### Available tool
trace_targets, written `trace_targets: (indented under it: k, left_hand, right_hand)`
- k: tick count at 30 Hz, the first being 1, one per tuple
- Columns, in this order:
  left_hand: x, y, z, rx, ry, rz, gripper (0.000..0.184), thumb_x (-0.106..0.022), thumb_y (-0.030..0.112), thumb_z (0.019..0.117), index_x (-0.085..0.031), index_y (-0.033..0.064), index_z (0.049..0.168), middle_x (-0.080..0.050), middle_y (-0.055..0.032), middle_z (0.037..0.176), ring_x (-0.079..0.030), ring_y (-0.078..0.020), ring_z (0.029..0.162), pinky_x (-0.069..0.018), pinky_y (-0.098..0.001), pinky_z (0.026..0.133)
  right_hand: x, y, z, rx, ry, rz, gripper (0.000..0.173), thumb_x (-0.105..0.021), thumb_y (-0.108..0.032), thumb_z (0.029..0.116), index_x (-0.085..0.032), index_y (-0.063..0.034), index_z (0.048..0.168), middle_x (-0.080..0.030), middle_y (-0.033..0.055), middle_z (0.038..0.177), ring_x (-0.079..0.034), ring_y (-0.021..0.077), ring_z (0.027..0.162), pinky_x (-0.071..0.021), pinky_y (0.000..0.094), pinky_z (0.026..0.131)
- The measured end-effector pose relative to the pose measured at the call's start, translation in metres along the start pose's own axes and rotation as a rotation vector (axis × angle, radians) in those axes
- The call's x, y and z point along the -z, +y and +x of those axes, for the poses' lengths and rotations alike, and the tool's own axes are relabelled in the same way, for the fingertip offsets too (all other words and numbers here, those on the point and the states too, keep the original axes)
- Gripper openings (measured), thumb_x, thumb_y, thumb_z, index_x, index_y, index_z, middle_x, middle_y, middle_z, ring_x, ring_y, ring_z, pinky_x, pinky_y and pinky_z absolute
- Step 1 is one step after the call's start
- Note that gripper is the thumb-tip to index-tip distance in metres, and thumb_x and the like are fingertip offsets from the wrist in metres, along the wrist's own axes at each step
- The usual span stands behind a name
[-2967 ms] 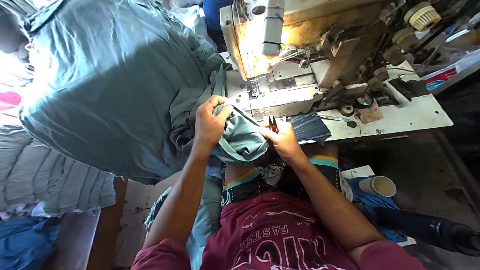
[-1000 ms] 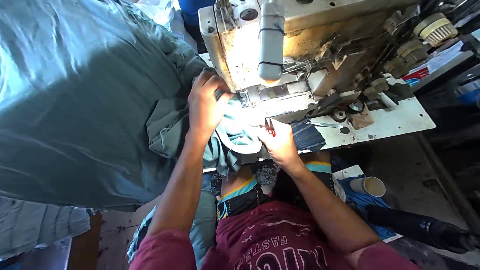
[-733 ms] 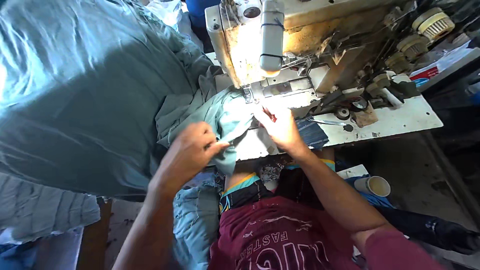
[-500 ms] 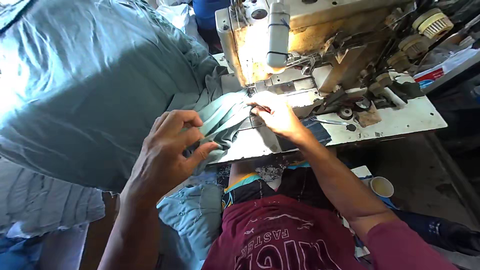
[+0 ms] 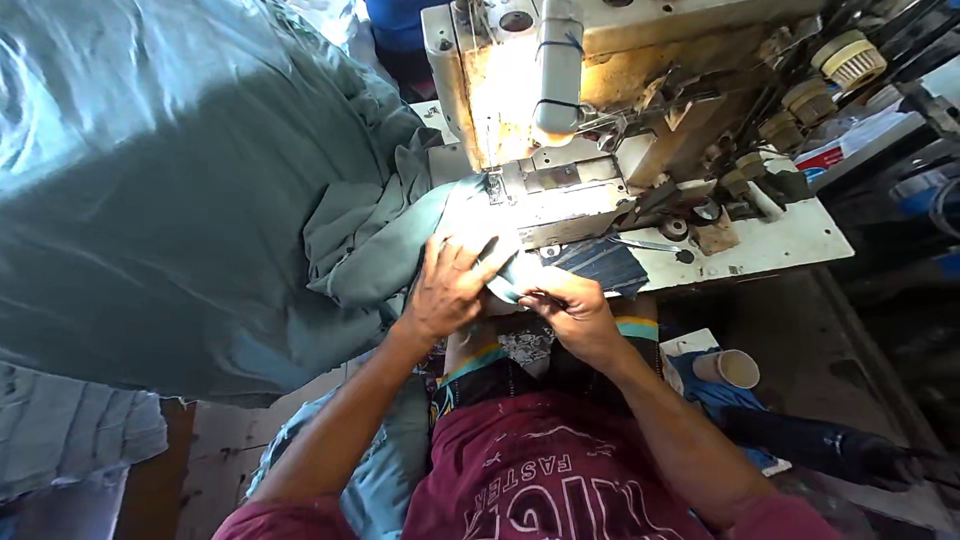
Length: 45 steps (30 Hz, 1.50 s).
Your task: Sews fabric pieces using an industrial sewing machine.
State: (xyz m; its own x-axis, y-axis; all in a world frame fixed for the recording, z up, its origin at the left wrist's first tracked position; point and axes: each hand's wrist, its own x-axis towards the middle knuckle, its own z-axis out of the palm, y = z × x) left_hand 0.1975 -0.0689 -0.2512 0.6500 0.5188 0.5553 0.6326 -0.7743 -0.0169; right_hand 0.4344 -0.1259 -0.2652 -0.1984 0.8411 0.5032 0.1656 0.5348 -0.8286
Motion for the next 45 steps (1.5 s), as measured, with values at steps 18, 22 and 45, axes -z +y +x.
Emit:
trace_targets:
  k: [18, 22, 45]
  left_hand:
    - [0.04, 0.0, 0.035, -0.049, -0.169, 0.06, 0.014, -0.063, 0.007, 0.0872, -0.074, 0.0112, 0.095, -0.071, -0.0058, 0.105, -0.063, -0.0304, 0.105, -0.0395, -0.0567, 0.101]
    - [0.042, -0.008, 0.041, -0.043, -0.179, 0.084, 0.016, -0.062, 0.008, 0.0872, -0.074, 0.0107, 0.098, -0.071, -0.0073, 0.106, -0.063, -0.0322, 0.105, -0.0396, -0.0577, 0.1]
    - [0.021, -0.019, 0.037, 0.019, -0.021, -0.002, 0.033, -0.059, 0.003, 0.0897, -0.077, 0.0125, 0.116, -0.073, -0.0091, 0.116, -0.066, -0.0296, 0.105, -0.0472, -0.0491, 0.089]
  right_hand:
    - [-0.004, -0.002, -0.012, -0.186, 0.133, 0.157, 0.006, -0.07, -0.006, 0.0951, -0.073, -0.0004, 0.096, -0.069, 0.0044, 0.086, -0.06, 0.0066, 0.07, -0.0518, 0.0214, 0.063]
    - [-0.007, 0.004, -0.001, -0.203, 0.152, 0.162, 0.005, -0.071, -0.006, 0.0947, -0.071, -0.0014, 0.096, -0.066, 0.0047, 0.081, -0.059, 0.0092, 0.066, -0.0521, 0.0241, 0.06]
    - [-0.007, 0.015, 0.046, -0.025, 0.062, 0.157, 0.014, -0.065, 0.003, 0.095, -0.07, -0.0002, 0.107, -0.07, 0.0073, 0.095, -0.066, 0.0115, 0.078, -0.059, 0.0278, 0.069]
